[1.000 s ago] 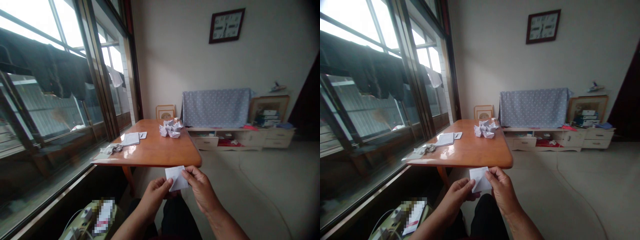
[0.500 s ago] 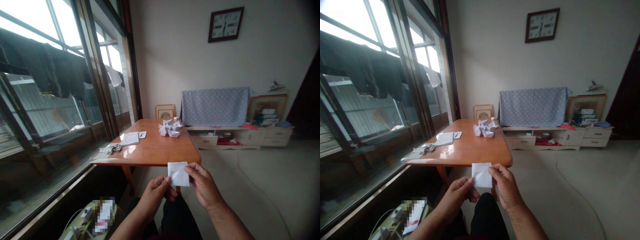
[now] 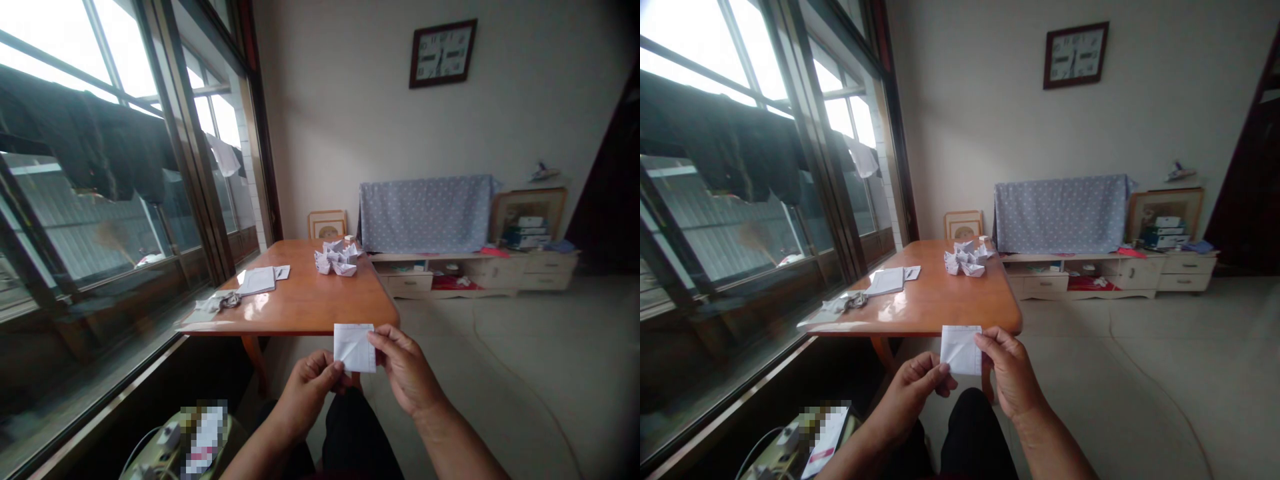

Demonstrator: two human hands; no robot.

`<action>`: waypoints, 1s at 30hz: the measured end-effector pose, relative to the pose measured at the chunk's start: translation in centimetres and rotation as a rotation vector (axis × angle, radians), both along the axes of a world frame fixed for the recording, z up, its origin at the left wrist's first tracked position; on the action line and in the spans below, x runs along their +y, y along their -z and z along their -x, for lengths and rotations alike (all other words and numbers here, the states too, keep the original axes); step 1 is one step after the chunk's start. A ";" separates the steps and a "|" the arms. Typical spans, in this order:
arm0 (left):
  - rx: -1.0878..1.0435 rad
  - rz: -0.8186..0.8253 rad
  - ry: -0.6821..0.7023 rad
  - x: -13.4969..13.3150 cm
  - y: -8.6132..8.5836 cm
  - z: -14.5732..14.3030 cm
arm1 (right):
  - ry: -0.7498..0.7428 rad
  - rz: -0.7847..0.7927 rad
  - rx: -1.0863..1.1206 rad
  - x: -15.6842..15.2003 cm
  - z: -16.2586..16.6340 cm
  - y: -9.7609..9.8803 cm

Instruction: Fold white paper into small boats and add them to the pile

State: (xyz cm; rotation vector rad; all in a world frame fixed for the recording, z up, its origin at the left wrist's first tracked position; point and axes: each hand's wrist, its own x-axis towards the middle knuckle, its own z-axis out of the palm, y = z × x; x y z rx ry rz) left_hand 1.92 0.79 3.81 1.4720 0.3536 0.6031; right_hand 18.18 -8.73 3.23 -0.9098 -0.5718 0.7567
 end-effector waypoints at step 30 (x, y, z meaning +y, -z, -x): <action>-0.148 0.237 -0.011 1.3 1.3 -0.3 | 0.099 0.144 -0.179 1.8 1.2 1.8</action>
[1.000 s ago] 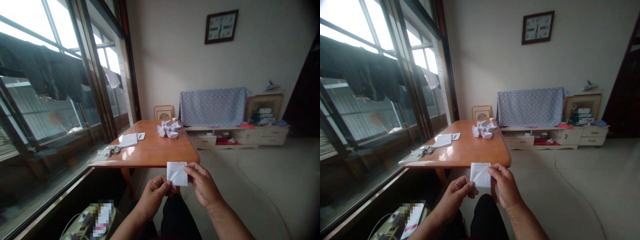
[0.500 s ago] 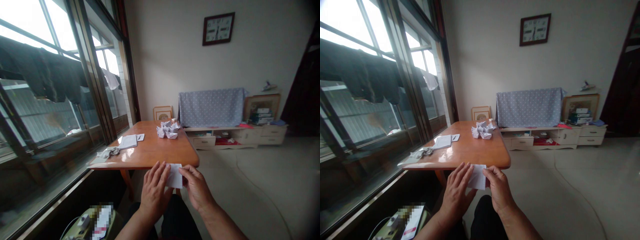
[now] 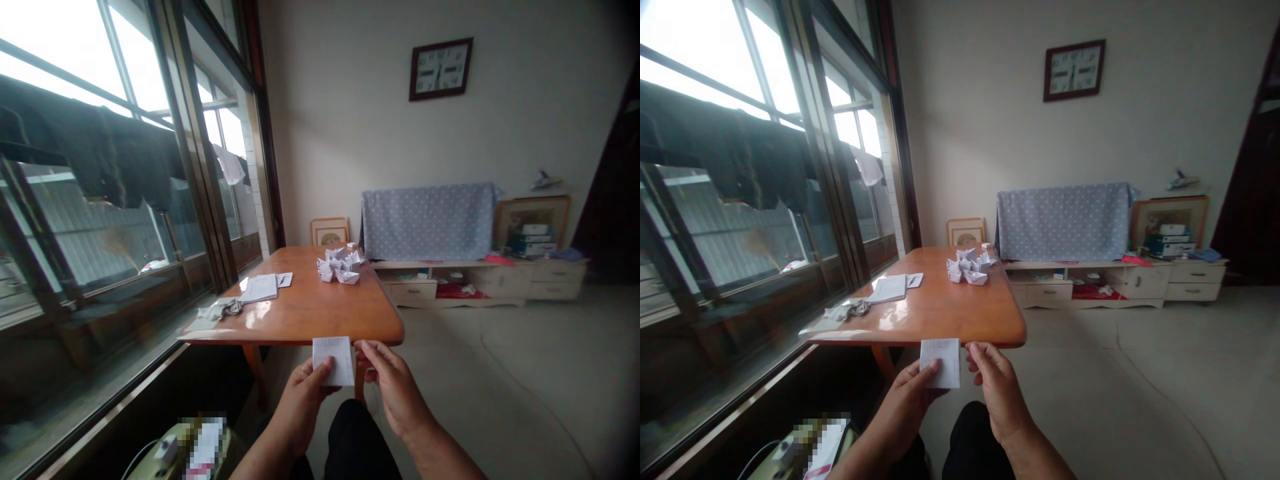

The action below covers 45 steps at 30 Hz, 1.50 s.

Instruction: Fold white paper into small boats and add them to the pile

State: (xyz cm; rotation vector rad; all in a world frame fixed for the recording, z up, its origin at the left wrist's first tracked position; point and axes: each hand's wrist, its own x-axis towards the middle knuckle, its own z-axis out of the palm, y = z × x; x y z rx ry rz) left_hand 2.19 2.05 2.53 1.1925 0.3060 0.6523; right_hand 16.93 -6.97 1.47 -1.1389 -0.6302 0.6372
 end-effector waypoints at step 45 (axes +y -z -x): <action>0.015 0.057 0.011 0.3 0.4 0.4 | -0.115 -0.140 0.112 -0.6 -0.7 0.2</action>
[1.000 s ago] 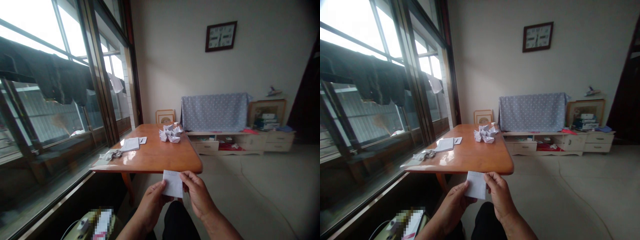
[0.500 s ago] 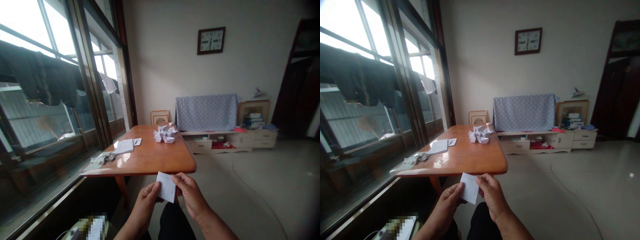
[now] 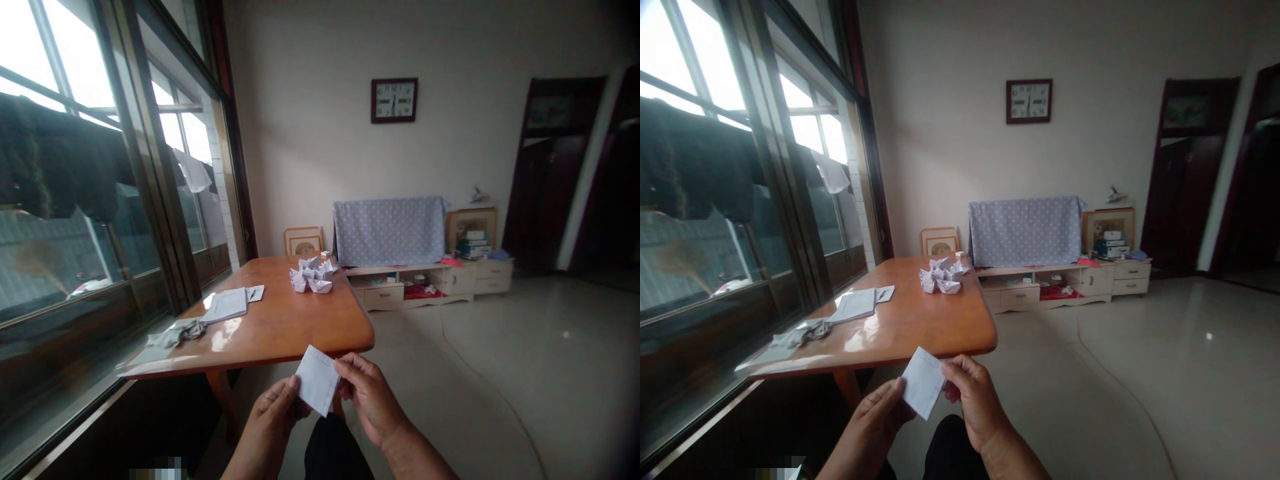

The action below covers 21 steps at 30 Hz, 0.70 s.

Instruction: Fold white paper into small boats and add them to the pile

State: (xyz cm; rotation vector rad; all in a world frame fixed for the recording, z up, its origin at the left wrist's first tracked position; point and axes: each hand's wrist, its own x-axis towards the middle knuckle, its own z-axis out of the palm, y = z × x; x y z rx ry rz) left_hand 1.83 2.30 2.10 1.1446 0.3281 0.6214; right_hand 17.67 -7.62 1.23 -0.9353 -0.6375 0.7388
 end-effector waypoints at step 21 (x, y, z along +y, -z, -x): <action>-0.023 0.124 -0.223 2.8 1.4 -2.2 | -0.103 0.234 -0.150 0.6 0.7 3.4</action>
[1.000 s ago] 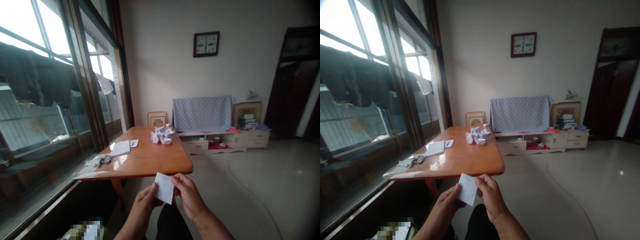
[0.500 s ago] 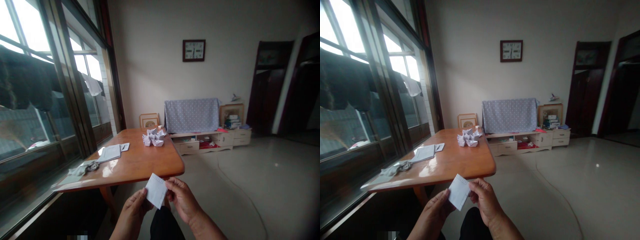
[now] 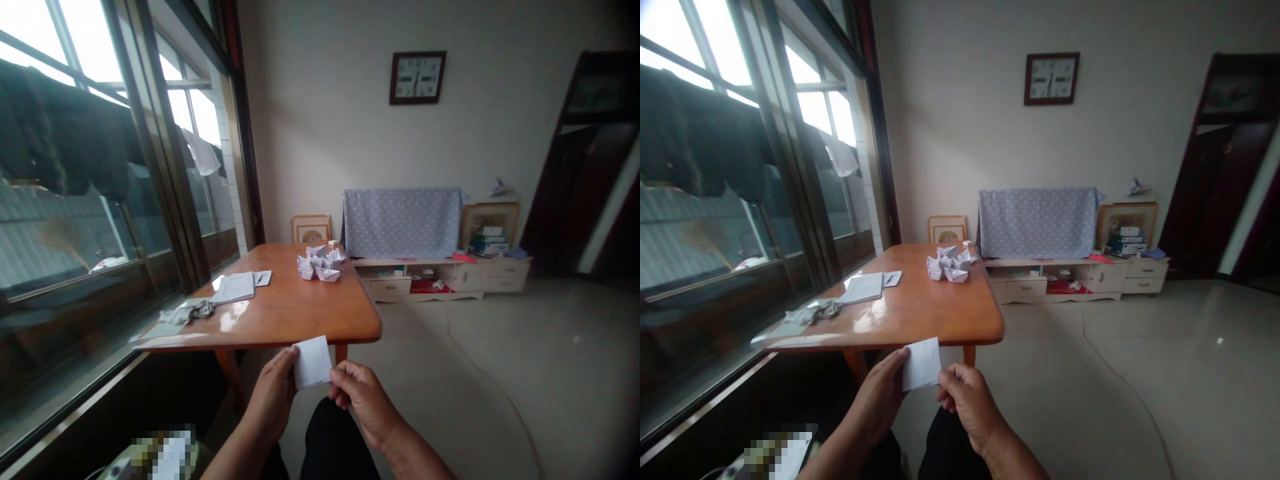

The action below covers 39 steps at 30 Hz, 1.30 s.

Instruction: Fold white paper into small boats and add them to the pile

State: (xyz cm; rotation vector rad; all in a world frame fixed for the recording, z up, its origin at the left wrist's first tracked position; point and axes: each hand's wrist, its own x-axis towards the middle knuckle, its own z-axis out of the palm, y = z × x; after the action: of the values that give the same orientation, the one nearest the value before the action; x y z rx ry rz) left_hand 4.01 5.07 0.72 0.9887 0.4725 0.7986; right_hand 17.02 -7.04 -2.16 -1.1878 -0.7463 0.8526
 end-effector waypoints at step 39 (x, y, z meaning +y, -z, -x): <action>0.749 -1.688 0.097 13.8 1.3 -9.5 | 0.348 0.000 -0.331 10.3 -8.6 2.8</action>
State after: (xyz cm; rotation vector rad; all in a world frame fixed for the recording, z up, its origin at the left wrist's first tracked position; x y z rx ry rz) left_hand 13.49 18.90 -0.61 2.9056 0.2842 0.6019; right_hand 25.63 3.30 -4.94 -1.4266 -0.7731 0.3711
